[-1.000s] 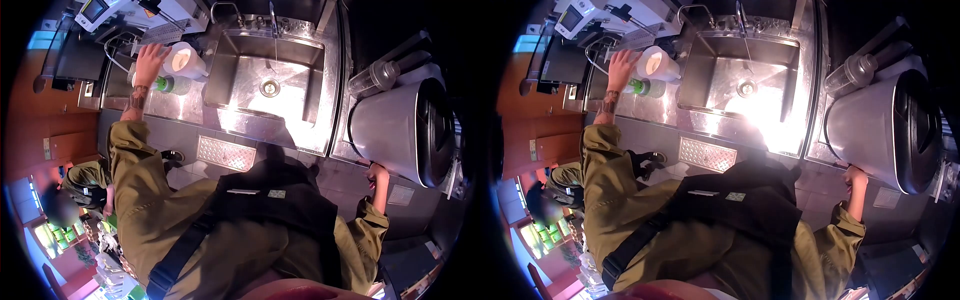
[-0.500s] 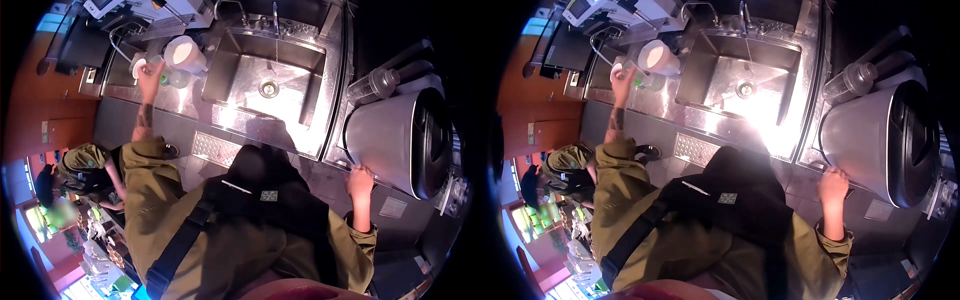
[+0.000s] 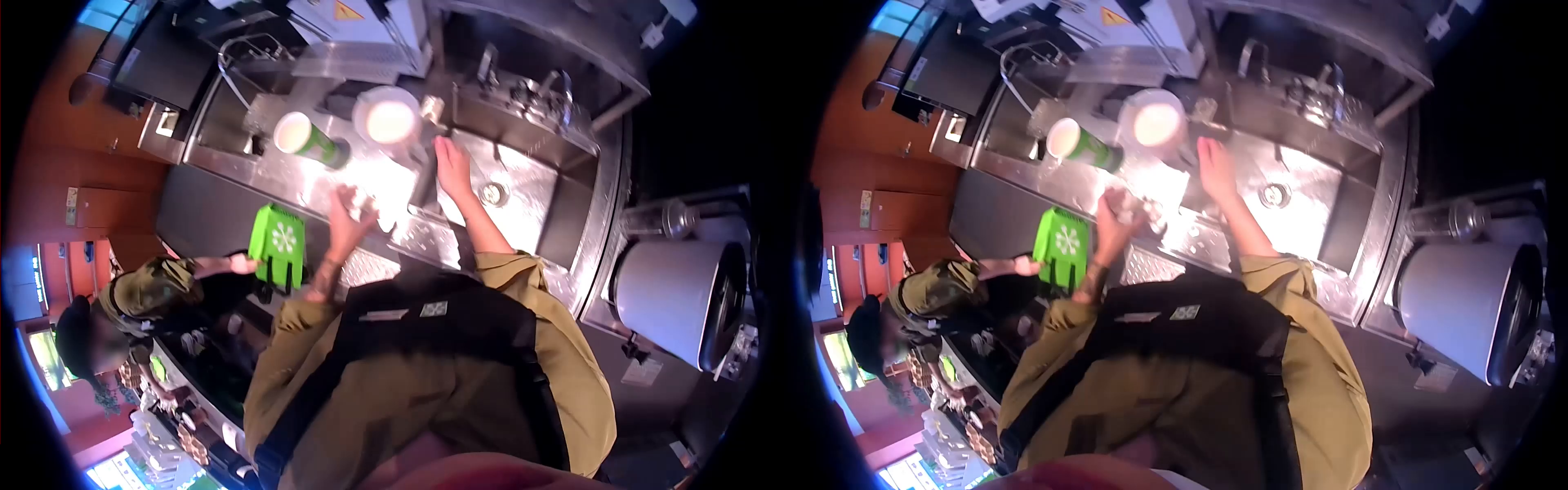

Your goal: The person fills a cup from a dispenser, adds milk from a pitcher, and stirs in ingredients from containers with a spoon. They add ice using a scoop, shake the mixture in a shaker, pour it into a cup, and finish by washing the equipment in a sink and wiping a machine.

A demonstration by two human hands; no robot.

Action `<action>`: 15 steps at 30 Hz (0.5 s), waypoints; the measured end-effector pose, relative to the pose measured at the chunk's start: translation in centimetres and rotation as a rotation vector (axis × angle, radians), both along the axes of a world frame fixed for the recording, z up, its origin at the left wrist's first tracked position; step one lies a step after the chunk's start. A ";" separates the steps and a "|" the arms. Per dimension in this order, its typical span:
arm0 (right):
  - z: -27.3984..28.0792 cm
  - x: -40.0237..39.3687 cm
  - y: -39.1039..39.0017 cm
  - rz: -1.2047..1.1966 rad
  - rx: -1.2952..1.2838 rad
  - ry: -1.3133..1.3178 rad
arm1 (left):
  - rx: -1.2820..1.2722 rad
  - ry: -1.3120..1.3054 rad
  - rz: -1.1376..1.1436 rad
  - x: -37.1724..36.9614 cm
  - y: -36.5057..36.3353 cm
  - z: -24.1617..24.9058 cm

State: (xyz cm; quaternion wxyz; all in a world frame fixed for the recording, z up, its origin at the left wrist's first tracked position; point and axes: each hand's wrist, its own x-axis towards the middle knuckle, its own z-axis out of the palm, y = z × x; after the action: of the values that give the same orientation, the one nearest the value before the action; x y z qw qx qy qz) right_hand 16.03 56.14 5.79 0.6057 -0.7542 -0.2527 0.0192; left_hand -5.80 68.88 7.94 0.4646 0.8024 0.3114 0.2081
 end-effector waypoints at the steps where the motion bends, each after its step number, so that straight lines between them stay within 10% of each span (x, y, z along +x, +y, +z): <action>1: 0.3 -0.5 1.8 -0.006 -0.032 0.173 | 0.049 -0.010 -0.071 -1.0 0.7 0.2; 5: -5.5 -0.8 7.2 -0.186 0.171 0.470 | 0.263 0.081 -0.067 -3.7 4.2 4.6; 15: -4.5 -1.0 4.9 -0.370 0.126 0.172 | 0.842 -0.479 -0.393 12.0 19.6 26.5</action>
State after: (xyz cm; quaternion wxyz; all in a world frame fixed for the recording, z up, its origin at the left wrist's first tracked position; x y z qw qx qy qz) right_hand 15.00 61.07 1.25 0.6643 -0.7439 -0.0582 -0.0440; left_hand 6.16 88.53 34.47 0.1904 0.8928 -0.0706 0.4021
